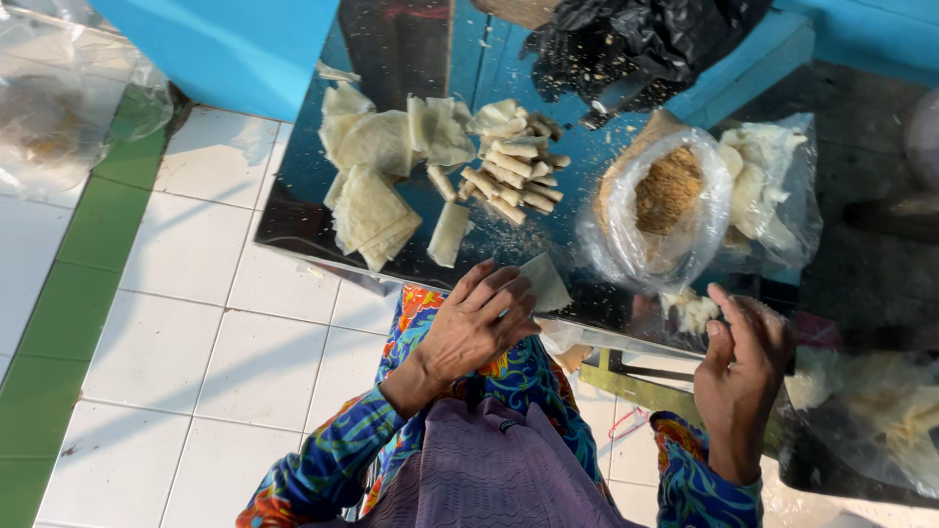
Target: The person sits at a metal table and rolls thin flat wafer sheets by hand into tight cylindrical rolls, placing each finished roll onto a growing pile of rolled pieces on the table. They occasionally take a new flat sheet from the stack and repeat the rolling motion.
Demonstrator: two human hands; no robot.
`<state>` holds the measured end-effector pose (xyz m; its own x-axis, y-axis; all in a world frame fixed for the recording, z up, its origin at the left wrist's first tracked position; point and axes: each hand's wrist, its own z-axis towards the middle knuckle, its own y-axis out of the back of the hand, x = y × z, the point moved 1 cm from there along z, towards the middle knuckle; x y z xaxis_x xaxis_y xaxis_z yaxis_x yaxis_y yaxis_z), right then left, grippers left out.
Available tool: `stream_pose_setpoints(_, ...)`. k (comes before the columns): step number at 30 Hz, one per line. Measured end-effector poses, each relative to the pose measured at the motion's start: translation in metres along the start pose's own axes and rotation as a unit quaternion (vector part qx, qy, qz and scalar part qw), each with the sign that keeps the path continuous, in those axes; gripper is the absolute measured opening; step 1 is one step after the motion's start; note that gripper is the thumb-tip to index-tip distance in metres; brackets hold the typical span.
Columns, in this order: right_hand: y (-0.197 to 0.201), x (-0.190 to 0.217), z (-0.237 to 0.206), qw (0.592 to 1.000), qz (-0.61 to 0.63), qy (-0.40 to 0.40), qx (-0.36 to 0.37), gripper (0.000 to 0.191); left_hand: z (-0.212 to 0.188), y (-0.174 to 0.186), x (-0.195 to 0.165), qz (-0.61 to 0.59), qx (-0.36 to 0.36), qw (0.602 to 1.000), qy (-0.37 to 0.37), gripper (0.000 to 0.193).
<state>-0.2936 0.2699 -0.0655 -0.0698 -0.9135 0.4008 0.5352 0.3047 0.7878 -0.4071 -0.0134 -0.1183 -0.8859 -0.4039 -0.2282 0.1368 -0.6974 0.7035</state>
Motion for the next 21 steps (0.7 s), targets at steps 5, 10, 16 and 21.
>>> stream_pose_setpoints(5, -0.004, -0.025, -0.031, 0.990, -0.139, 0.007, 0.001, 0.064, -0.011, -0.015, -0.001, 0.024, 0.042, 0.998, -0.044, 0.040)
stream_pose_setpoints(10, -0.014, -0.040, -0.053, 0.971, -0.234, 0.029, 0.029, 0.058, -0.019, -0.017, 0.008, 0.014, 0.064, 0.996, -0.060, 0.049)
stream_pose_setpoints(16, -0.019, -0.038, -0.053, 0.979, -0.202, 0.015, 0.033, 0.051, -0.019, -0.016, 0.012, 0.019, 0.030, 0.996, -0.077, 0.046)
stream_pose_setpoints(21, -0.024, 0.004, -0.017, 0.992, 0.087, 0.064, 0.066, 0.052, -0.023, -0.010, 0.014, 0.020, 0.025, 0.996, -0.087, 0.047)
